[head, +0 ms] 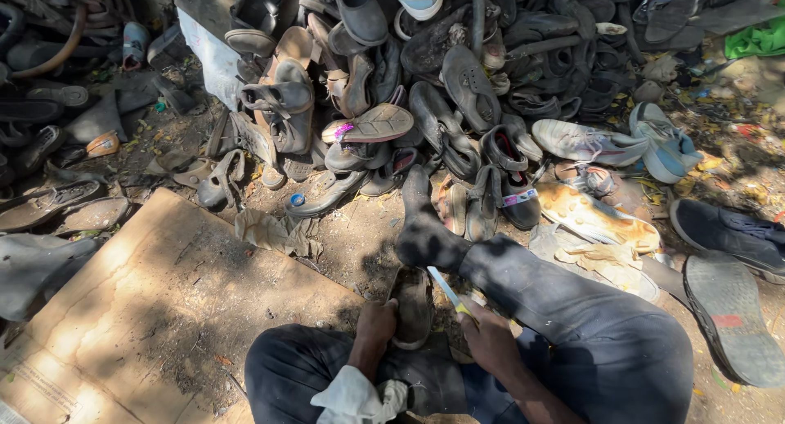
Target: The person sits on a cardboard sheet surrounded by a large pile of discarded footwear. They hold a single black shoe and use a yellow-handled knife to scrape and cut the sole and heel area, working to remove old material or debris.
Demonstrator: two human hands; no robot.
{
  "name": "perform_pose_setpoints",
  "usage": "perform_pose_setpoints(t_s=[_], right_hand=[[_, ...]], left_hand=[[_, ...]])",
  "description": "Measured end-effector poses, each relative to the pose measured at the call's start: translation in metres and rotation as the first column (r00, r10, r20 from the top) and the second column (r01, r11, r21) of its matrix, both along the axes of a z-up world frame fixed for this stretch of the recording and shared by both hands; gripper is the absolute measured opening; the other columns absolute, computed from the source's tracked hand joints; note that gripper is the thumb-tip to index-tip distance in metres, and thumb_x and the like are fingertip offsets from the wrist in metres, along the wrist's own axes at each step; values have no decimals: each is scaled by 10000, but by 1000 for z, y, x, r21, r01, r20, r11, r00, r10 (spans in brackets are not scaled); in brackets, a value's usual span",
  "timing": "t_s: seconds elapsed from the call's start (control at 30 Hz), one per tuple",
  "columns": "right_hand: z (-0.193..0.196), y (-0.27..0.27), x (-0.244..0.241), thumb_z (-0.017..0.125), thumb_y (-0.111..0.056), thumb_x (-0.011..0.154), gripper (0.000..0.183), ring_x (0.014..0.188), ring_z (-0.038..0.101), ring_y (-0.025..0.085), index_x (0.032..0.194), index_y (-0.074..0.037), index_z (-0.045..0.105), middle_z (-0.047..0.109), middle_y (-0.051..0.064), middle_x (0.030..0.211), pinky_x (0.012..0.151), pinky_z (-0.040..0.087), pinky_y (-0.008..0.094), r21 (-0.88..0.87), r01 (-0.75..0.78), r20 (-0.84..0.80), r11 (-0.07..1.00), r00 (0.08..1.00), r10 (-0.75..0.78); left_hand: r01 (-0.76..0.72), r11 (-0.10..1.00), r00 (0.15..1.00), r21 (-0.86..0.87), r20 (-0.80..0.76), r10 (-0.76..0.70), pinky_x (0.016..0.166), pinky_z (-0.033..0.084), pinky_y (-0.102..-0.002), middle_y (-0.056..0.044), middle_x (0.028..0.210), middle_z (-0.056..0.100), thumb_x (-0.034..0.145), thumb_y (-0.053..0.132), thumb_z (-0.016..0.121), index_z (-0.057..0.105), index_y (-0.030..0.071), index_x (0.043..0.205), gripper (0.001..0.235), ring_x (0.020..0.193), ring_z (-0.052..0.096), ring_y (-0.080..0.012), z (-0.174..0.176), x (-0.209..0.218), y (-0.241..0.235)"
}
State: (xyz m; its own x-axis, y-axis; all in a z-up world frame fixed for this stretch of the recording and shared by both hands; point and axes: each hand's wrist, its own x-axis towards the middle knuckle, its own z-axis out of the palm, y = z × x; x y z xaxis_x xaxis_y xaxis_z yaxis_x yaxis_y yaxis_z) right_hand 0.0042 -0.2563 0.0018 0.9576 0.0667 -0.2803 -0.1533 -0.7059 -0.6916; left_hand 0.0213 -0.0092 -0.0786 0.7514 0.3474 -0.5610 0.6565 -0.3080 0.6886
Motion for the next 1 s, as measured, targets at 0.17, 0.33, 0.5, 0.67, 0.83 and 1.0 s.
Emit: perform_pose_setpoints(t_s=[0.17, 0.33, 0.5, 0.67, 0.83, 1.0], right_hand=[[19, 1, 1, 609, -315, 947, 456, 860, 754, 287, 1366, -139, 647, 776, 175, 983, 803, 567, 391, 197, -27, 85, 980, 996, 11], [17, 7, 11, 615, -338, 958, 438, 837, 783, 218, 1368, -189, 655, 795, 149, 914, 776, 589, 346, 125, -27, 40, 992, 999, 22], [-38, 16, 58, 605, -346, 966, 478, 779, 783, 231, 1434, -253, 624, 794, 163, 806, 797, 592, 365, 24, -12, -201, 1000, 979, 17], [-134, 35, 159, 599, -346, 965, 483, 792, 781, 239, 1439, -257, 620, 784, 154, 808, 808, 592, 373, -42, 2, -200, 999, 980, -11], [-174, 29, 199, 593, -346, 965, 488, 806, 778, 246, 1445, -260, 617, 775, 145, 810, 819, 593, 381, -92, 35, -246, 995, 967, -57], [-159, 23, 188, 587, -346, 965, 493, 820, 775, 254, 1450, -264, 613, 765, 136, 812, 830, 593, 389, -38, 76, -240, 996, 967, -83]], left_hand=[[283, 944, 924, 172, 217, -316, 926, 477, -332, -159, 1027, 767, 973, 281, 618, 774, -7, 1012, 330, 987, 652, -161, 60, 1, 159], [-178, 976, 277, -124, 945, 171, 929, 557, -375, -123, 1245, 655, 1031, 293, 518, 620, 21, 1241, 358, 1119, 685, -277, 236, 33, 319], [-250, 963, 735, 100, 668, 121, 683, 388, -540, -347, 897, 560, 1184, 295, 605, 578, -192, 902, 563, 679, 467, -439, 159, 168, 218], [140, 690, 935, 710, 134, -328, 1106, 365, -486, -260, 1373, 546, 887, 379, 728, 591, 77, 1406, 616, 1305, 481, -437, 38, 239, 110], [-19, 687, 900, 726, 312, -305, 1109, 336, -563, -255, 1408, 523, 938, 246, 621, 673, 74, 1248, 358, 1351, 462, -449, 1, 269, 108], [175, 757, 820, 630, 333, -466, 1105, 408, -526, -228, 1381, 547, 994, 192, 489, 675, 90, 1188, 288, 1279, 518, -435, 26, 199, 116]])
